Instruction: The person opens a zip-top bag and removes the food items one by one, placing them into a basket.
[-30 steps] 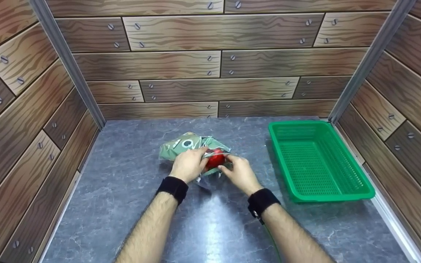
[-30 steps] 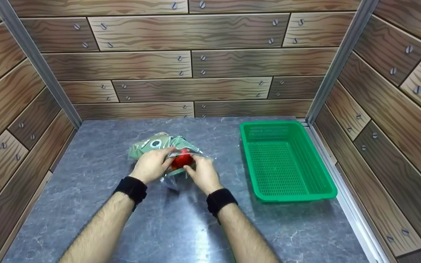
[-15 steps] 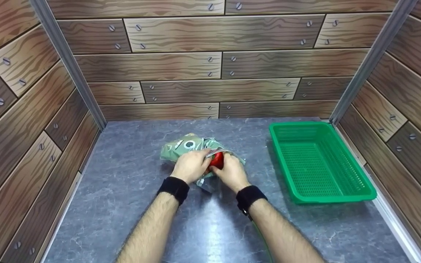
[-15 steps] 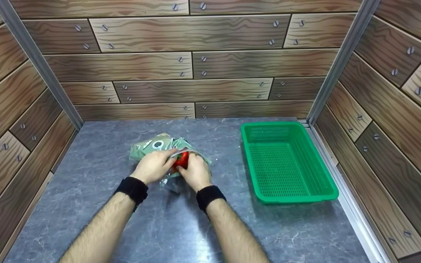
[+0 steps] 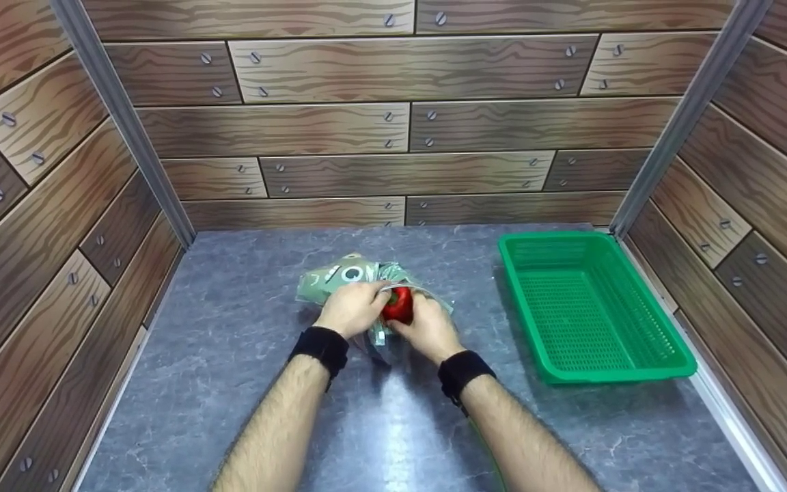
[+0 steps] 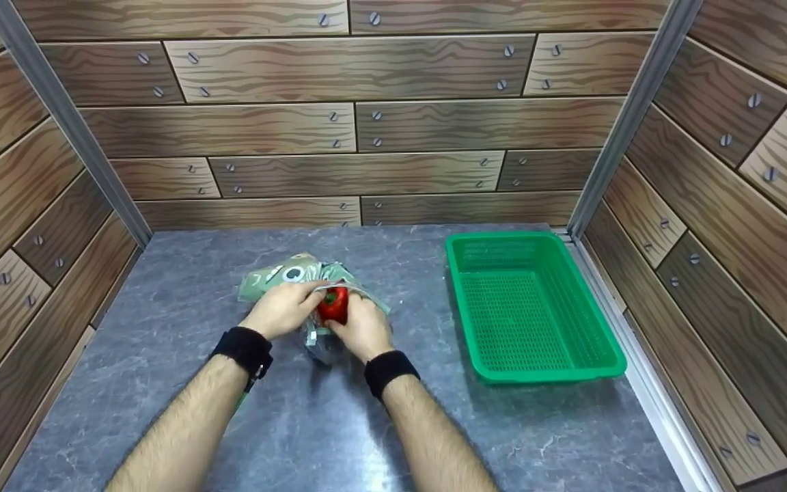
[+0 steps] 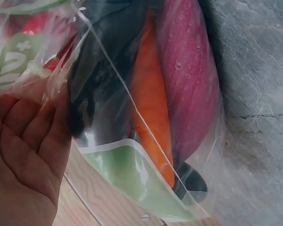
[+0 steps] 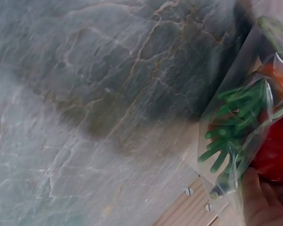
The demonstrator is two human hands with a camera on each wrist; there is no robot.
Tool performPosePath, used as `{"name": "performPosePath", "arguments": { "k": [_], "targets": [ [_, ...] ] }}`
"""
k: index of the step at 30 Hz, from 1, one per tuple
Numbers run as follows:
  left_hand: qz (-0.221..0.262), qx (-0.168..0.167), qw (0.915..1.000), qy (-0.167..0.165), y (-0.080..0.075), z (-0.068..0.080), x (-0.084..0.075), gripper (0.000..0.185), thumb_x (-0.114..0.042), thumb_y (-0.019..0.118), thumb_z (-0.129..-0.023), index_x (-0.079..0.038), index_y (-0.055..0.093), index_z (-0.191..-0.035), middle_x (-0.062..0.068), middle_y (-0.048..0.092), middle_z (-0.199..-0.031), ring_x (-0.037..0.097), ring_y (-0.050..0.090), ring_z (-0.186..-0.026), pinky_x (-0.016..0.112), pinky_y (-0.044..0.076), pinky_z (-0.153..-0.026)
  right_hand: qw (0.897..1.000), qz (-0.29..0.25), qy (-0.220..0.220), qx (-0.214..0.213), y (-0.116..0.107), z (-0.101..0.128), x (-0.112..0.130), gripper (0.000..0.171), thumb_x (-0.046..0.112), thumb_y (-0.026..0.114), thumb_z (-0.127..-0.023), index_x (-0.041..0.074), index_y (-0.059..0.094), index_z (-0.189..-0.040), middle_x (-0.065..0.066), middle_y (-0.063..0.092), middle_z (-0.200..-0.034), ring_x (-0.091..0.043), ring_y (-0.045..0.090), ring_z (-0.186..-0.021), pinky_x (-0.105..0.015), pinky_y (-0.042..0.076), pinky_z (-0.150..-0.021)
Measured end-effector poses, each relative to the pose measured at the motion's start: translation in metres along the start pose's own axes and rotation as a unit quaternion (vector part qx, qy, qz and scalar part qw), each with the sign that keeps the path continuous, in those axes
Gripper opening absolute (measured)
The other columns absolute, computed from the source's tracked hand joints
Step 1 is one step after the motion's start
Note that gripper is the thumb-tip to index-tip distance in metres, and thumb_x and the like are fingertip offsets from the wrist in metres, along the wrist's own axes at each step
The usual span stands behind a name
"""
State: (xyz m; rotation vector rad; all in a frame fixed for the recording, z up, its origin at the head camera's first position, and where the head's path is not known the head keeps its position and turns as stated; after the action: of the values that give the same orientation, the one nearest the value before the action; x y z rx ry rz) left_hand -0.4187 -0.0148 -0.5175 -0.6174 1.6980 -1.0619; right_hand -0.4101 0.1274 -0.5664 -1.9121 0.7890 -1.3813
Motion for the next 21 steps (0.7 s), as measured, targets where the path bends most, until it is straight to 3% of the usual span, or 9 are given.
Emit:
{"name": "performPosePath", "arguments": {
  "k": [5,11,16,21],
  "targets": [
    [0.025,0.011,0.9996,-0.013,0.000,-0.001,0.005,0.049,-0.035,0.051,-0.122,-0.010,0.076,-0.155,0.016,0.080,-0.154,0.042,0.075,-0.147,0.058,0.058,-0.130,1.000,0.002,0.008,0.006,0.001,0.003,-0.003,0.066,0.034,0.101,-0.093,-0.002,0.072,-0.140,-0.023,0.085,-0.128,-0.040,0.084,-0.116,-0.057,0.069,-0.104],
    [0.043,0.023,0.9983,-0.031,0.003,-0.001,0.011,0.050,-0.037,0.049,-0.123,-0.011,0.074,-0.159,0.016,0.077,-0.159,0.041,0.072,-0.151,0.058,0.054,-0.134,1.000,-0.005,0.002,0.019,0.003,0.007,-0.005,0.060,0.038,0.100,-0.091,0.002,0.076,-0.133,-0.017,0.086,-0.121,-0.035,0.084,-0.110,-0.052,0.070,-0.100],
    [0.051,0.013,0.9980,-0.035,-0.001,-0.001,0.014,0.049,-0.038,0.049,-0.124,-0.012,0.076,-0.155,0.016,0.079,-0.156,0.041,0.073,-0.150,0.060,0.055,-0.132,0.997,-0.042,-0.049,0.035,-0.004,0.012,0.002,0.072,0.032,0.099,-0.090,0.001,0.070,-0.149,-0.019,0.083,-0.137,-0.037,0.081,-0.124,-0.052,0.069,-0.110],
    [0.056,-0.008,0.9973,-0.046,-0.009,-0.002,0.020,0.043,-0.037,0.051,-0.124,-0.012,0.081,-0.142,0.015,0.085,-0.142,0.041,0.076,-0.144,0.061,0.058,-0.129,0.991,-0.077,-0.098,0.053,-0.026,0.021,0.010,0.079,0.025,0.101,-0.091,0.004,0.066,-0.158,-0.019,0.077,-0.152,-0.038,0.078,-0.136,-0.053,0.067,-0.118]
  ]
}}
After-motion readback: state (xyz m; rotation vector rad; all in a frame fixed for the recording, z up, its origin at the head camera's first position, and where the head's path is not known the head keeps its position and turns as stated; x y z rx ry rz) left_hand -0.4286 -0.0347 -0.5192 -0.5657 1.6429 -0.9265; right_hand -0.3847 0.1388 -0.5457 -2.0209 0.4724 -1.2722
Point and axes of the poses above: each hand's wrist, its own z-axis away from the middle knuckle, its own y-axis out of the palm, x = y × z, the point moved 10 cm from there along -z, towards the middle knuckle
